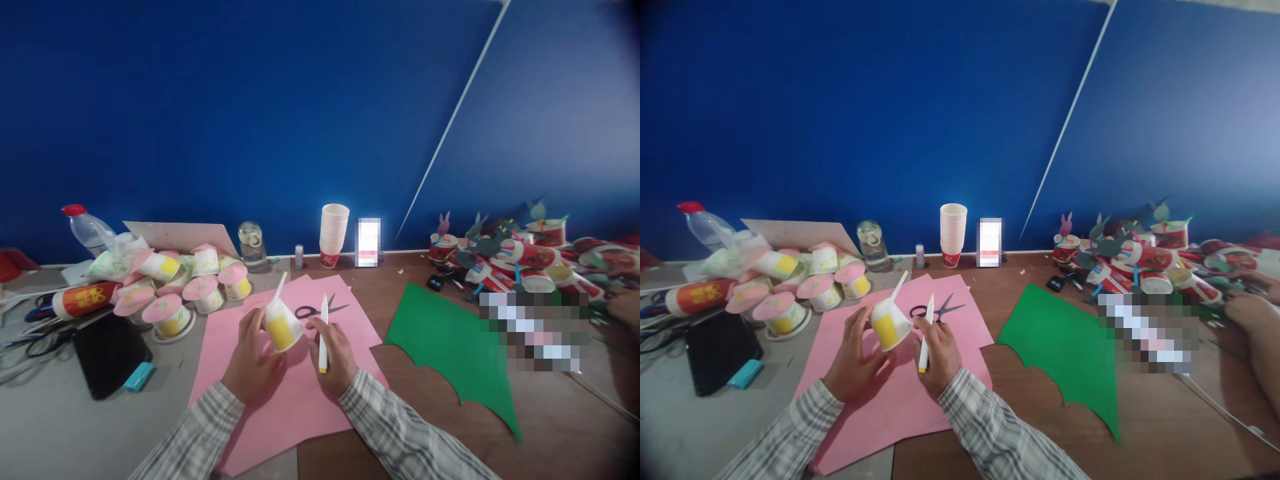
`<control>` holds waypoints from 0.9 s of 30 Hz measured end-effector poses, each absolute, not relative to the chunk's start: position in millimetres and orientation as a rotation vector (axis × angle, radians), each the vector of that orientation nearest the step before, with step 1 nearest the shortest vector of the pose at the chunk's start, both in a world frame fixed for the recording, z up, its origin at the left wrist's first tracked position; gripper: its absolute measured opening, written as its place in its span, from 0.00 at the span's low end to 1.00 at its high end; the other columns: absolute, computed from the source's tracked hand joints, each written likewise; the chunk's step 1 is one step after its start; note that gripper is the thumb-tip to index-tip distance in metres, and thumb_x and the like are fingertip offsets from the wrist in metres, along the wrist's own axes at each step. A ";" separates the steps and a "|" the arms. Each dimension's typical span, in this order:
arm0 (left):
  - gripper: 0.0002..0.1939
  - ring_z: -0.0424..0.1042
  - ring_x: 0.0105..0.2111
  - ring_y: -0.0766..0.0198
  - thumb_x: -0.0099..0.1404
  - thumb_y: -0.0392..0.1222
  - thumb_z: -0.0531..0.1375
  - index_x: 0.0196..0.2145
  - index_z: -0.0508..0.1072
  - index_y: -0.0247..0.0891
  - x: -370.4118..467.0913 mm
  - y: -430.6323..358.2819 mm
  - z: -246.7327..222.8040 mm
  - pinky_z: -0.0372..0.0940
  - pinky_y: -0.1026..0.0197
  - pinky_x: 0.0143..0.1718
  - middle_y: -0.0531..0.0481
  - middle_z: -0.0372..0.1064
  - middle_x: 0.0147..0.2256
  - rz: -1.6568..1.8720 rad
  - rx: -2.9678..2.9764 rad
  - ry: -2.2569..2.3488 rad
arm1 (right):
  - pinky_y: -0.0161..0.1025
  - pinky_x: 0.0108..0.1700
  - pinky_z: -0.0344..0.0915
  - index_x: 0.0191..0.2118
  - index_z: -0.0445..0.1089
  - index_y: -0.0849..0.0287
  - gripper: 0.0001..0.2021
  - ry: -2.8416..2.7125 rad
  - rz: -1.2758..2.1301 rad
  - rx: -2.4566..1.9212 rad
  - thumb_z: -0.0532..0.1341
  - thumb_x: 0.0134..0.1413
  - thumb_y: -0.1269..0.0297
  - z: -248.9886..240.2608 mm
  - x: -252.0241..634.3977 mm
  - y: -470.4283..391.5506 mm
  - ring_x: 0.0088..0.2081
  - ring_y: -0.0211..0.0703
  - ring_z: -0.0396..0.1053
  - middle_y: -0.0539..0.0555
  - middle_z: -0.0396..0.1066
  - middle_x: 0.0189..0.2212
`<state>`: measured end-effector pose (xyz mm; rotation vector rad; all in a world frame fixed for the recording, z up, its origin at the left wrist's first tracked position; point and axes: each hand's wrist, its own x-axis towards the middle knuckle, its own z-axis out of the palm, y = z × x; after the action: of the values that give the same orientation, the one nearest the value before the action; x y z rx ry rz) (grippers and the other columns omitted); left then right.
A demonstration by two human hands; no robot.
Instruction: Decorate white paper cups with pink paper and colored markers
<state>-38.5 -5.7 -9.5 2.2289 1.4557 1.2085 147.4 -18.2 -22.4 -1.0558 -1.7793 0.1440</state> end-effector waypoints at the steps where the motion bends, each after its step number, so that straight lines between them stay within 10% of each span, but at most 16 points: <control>1: 0.45 0.54 0.51 0.49 0.45 0.48 0.62 0.56 0.42 0.41 -39.2 -5.1 -9.7 0.63 0.45 0.48 0.41 0.49 0.52 1.224 2.216 1.442 | 0.46 0.37 0.70 0.52 0.59 0.53 0.21 -1.785 0.143 -1.064 0.56 0.51 0.73 -22.3 147.3 -18.0 0.35 0.49 0.70 0.54 0.73 0.38; 27: 0.36 0.57 0.51 0.50 0.56 0.56 0.49 0.57 0.40 0.37 -59.2 10.3 -15.1 0.61 0.44 0.49 0.39 0.49 0.55 1.200 2.387 1.614 | 0.46 0.36 0.71 0.51 0.58 0.54 0.21 -1.850 0.138 -1.017 0.56 0.50 0.73 -17.8 146.8 -17.7 0.33 0.47 0.70 0.54 0.73 0.38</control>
<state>-59.2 10.3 -15.1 2.3870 1.6145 1.1999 146.8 -17.7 -17.8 -1.0166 -1.8503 0.1382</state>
